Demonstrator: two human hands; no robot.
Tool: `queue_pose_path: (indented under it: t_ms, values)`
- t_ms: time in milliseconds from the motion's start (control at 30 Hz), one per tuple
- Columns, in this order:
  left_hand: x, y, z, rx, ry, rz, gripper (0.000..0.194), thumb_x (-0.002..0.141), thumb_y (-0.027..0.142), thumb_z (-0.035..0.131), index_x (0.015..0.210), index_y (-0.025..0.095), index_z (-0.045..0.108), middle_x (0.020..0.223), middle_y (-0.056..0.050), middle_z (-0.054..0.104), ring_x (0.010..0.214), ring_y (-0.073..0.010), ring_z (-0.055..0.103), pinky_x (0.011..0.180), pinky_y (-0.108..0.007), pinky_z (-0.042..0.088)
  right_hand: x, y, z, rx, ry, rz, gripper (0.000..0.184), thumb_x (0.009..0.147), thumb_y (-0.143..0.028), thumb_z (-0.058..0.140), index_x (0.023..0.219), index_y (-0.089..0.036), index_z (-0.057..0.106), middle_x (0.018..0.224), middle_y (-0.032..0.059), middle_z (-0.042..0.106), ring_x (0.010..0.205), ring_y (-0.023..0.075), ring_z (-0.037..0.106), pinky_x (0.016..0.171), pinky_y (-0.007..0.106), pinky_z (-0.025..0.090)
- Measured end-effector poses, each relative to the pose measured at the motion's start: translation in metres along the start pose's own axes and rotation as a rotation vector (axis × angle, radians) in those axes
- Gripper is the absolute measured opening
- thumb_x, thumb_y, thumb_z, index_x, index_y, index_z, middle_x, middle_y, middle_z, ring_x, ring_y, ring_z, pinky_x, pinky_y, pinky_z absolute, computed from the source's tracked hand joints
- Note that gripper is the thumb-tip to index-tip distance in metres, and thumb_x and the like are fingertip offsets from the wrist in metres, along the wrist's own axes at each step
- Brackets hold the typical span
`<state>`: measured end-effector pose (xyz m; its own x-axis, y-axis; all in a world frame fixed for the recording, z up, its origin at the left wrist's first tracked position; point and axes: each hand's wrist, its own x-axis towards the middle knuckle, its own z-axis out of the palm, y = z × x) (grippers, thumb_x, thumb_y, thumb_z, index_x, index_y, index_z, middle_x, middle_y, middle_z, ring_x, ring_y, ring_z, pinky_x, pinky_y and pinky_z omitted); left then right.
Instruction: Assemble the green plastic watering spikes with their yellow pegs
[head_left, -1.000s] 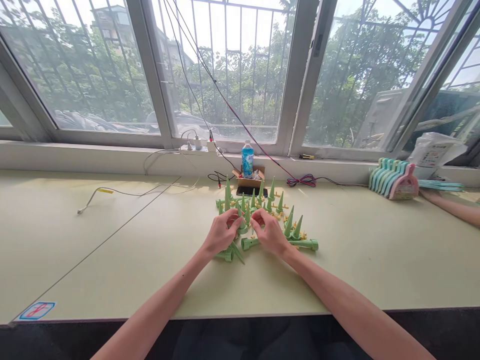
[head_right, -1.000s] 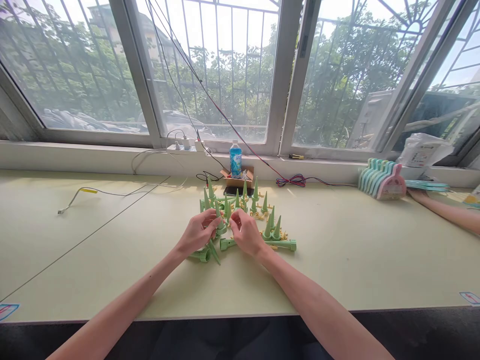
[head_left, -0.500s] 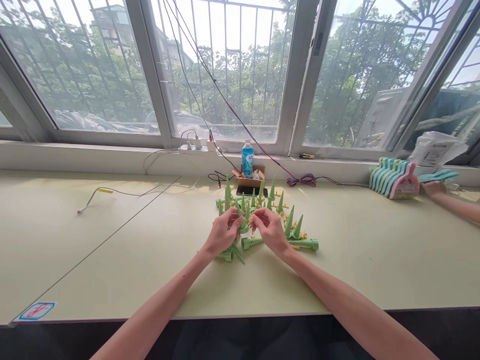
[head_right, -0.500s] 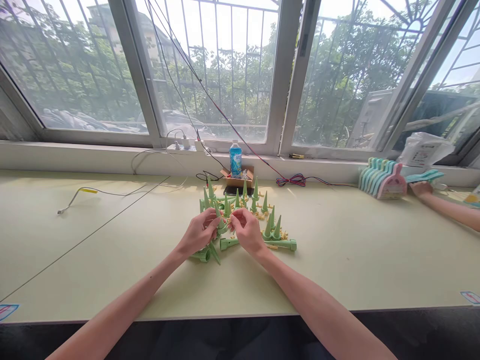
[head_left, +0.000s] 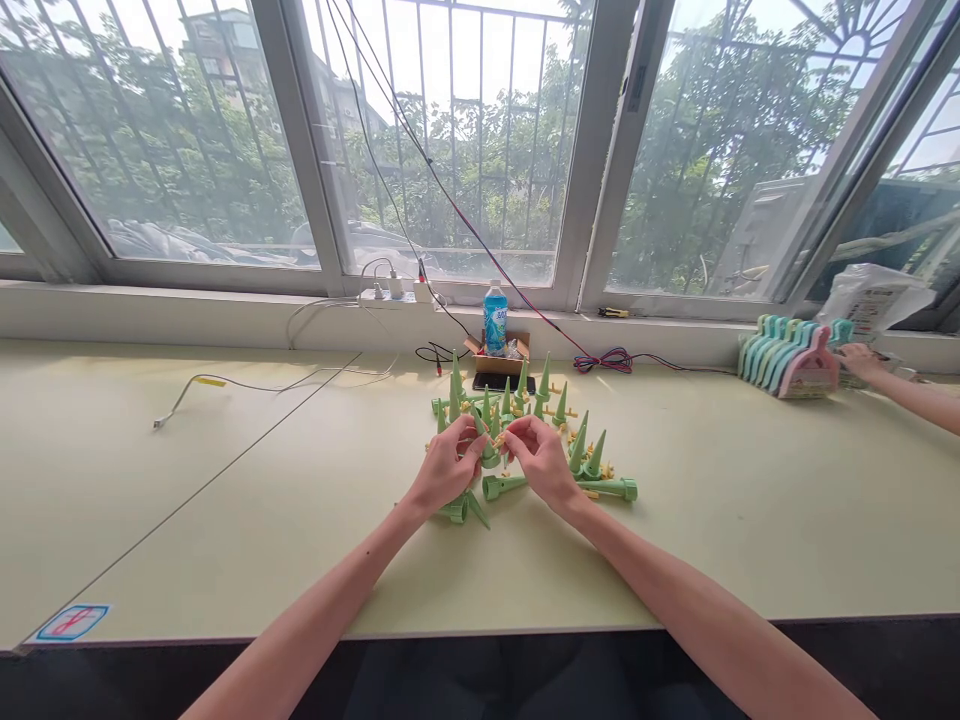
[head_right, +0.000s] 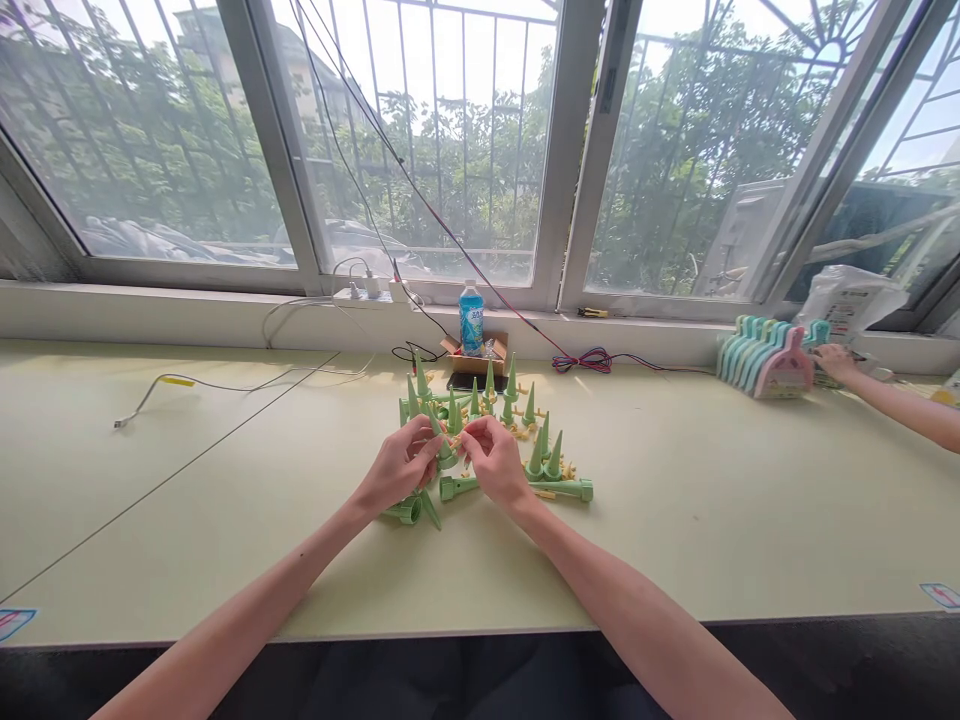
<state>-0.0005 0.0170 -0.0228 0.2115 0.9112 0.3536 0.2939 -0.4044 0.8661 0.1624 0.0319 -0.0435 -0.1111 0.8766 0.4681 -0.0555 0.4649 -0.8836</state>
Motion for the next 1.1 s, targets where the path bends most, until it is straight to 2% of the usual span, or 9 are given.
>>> queue_pose_path:
  t_ms: [300, 500, 933, 1100]
  values:
    - [-0.0004, 0.0023, 0.0000, -0.052, -0.035, -0.003, 0.021, 0.090, 0.039, 0.051, 0.086, 0.020, 0.046, 0.079, 0.001, 0.058, 0.043, -0.0079, 0.053, 0.036, -0.021, 0.038, -0.0003, 0.0007, 0.0008, -0.001, 0.016, -0.004, 0.018, 0.084, -0.036, 0.061, 0.083, -0.020, 0.054, 0.069, -0.0002, 0.058, 0.062, 0.0146, 0.058, 0.057, 0.027, 0.049]
    - [-0.0002, 0.0024, -0.0002, -0.073, -0.013, 0.005, 0.021, 0.091, 0.040, 0.050, 0.087, 0.020, 0.044, 0.083, 0.001, 0.059, 0.040, -0.0063, 0.052, 0.036, -0.021, 0.038, -0.0007, 0.0030, -0.0003, -0.049, 0.022, -0.002, 0.018, 0.086, -0.037, 0.059, 0.083, -0.019, 0.053, 0.069, -0.0005, 0.057, 0.062, 0.0142, 0.056, 0.056, 0.026, 0.047]
    - [-0.0015, 0.0005, 0.0006, 0.025, 0.016, 0.044, 0.020, 0.091, 0.039, 0.049, 0.085, 0.021, 0.042, 0.081, 0.002, 0.057, 0.042, -0.0051, 0.050, 0.038, -0.019, 0.039, -0.0005, 0.0074, -0.0021, -0.145, -0.014, 0.020, 0.022, 0.089, -0.040, 0.054, 0.082, -0.020, 0.052, 0.071, 0.0000, 0.056, 0.060, 0.0140, 0.052, 0.056, 0.027, 0.045]
    - [-0.0019, 0.0001, 0.0006, 0.072, 0.021, 0.072, 0.020, 0.091, 0.037, 0.049, 0.083, 0.021, 0.041, 0.079, 0.002, 0.053, 0.046, -0.0051, 0.049, 0.040, -0.019, 0.041, -0.0006, 0.0076, -0.0032, -0.222, -0.029, 0.033, 0.026, 0.090, -0.043, 0.052, 0.077, -0.020, 0.049, 0.065, -0.0014, 0.053, 0.056, 0.0137, 0.049, 0.053, 0.026, 0.040]
